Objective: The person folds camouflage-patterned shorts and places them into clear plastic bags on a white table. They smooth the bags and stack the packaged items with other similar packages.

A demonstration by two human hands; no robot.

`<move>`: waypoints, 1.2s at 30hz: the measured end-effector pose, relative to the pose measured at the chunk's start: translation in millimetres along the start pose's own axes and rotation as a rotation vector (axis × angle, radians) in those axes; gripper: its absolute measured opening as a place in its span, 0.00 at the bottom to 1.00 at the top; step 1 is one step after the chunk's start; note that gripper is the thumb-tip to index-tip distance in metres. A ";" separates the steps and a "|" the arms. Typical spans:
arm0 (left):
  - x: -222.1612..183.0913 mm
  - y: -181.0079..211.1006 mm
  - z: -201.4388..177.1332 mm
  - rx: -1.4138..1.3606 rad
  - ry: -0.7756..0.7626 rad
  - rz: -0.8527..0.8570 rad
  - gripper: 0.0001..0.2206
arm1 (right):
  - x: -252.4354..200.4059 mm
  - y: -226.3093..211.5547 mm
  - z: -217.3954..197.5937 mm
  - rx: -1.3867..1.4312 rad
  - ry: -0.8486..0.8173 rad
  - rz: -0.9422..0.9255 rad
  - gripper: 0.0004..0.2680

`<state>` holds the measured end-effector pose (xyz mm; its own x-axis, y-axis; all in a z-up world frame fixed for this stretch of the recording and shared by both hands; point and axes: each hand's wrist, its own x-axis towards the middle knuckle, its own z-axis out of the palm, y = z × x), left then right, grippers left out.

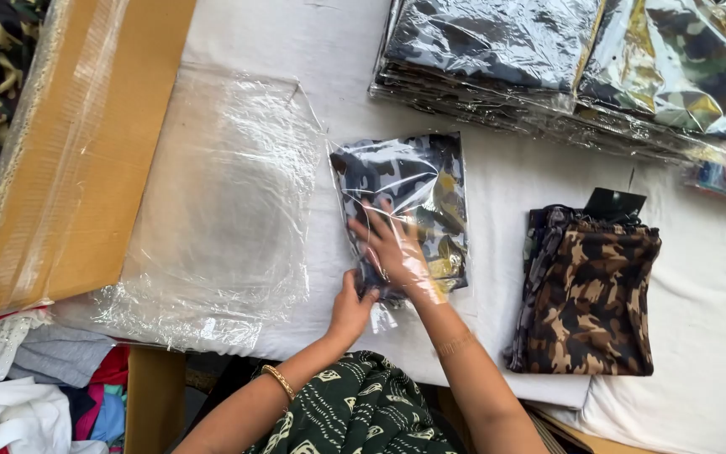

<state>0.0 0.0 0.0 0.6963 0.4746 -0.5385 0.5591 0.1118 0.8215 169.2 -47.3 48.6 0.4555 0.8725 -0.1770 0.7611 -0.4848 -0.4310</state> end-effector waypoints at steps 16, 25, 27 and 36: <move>24.1 16.4 -21.8 -0.010 -0.016 -0.112 0.21 | -138.8 58.3 46.0 0.011 0.248 0.353 0.24; 4.7 24.1 -70.6 0.444 0.018 0.501 0.28 | -214.2 -1.2 99.7 -0.111 0.018 0.222 0.27; 1.0 38.6 -89.9 1.018 0.047 1.090 0.31 | -233.4 -5.6 97.8 -0.113 0.019 0.018 0.23; 44.1 30.4 -117.3 1.183 -0.568 1.317 0.28 | -235.4 18.9 23.5 -0.104 0.003 0.039 0.28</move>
<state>-5.1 126.8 23.2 0.7966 -0.6013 0.0629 -0.5893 -0.7491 0.3024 65.5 -260.4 61.3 0.4867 0.8529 -0.1886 0.7869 -0.5219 -0.3294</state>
